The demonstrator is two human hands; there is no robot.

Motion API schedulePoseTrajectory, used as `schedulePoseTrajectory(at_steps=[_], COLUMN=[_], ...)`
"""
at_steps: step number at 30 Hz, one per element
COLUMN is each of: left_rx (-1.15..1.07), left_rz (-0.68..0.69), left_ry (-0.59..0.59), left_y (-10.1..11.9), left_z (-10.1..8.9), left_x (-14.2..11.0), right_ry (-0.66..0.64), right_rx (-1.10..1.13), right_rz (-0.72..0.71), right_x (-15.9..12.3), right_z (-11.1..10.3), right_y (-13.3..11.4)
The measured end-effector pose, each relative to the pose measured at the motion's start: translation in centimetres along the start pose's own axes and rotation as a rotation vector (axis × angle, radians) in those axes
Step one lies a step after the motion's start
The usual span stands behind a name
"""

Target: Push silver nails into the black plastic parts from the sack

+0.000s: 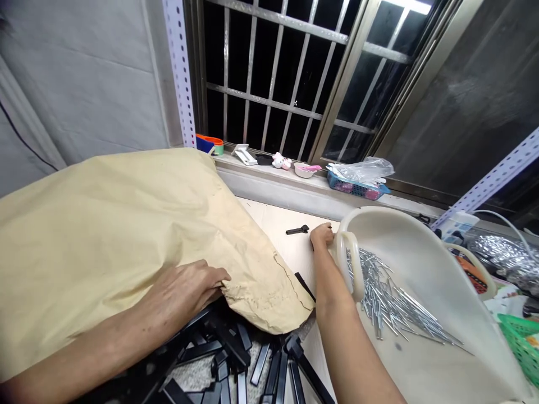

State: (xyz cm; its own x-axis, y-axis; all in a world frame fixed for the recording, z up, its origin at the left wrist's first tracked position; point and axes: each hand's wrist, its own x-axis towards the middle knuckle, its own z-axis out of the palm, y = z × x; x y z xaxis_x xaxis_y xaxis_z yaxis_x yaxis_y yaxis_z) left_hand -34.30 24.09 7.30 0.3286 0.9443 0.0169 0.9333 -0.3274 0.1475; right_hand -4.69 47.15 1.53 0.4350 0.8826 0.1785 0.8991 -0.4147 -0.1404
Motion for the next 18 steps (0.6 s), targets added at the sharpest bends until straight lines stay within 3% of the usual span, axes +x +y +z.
schedulePoseTrajectory(at_steps=[8, 12, 18], left_rx=[0.039, 0.044, 0.036], left_rz=[-0.071, -0.058, -0.054], left_ry=[-0.049, -0.041, -0.033], left_y=[-0.2, -0.1, -0.1], left_z=[-0.3, -0.4, -0.6], left_x=[0.4, 0.4, 0.3], right_ry=[0.073, 0.032, -0.005], right_rx=[-0.03, -0.041, -0.096], right_rz=[0.148, 0.109, -0.064], right_x=[-0.6, -2.3, -5.9], right_z=[0.5, 0.5, 1.1], right_y=[0.0, -0.4, -0.5])
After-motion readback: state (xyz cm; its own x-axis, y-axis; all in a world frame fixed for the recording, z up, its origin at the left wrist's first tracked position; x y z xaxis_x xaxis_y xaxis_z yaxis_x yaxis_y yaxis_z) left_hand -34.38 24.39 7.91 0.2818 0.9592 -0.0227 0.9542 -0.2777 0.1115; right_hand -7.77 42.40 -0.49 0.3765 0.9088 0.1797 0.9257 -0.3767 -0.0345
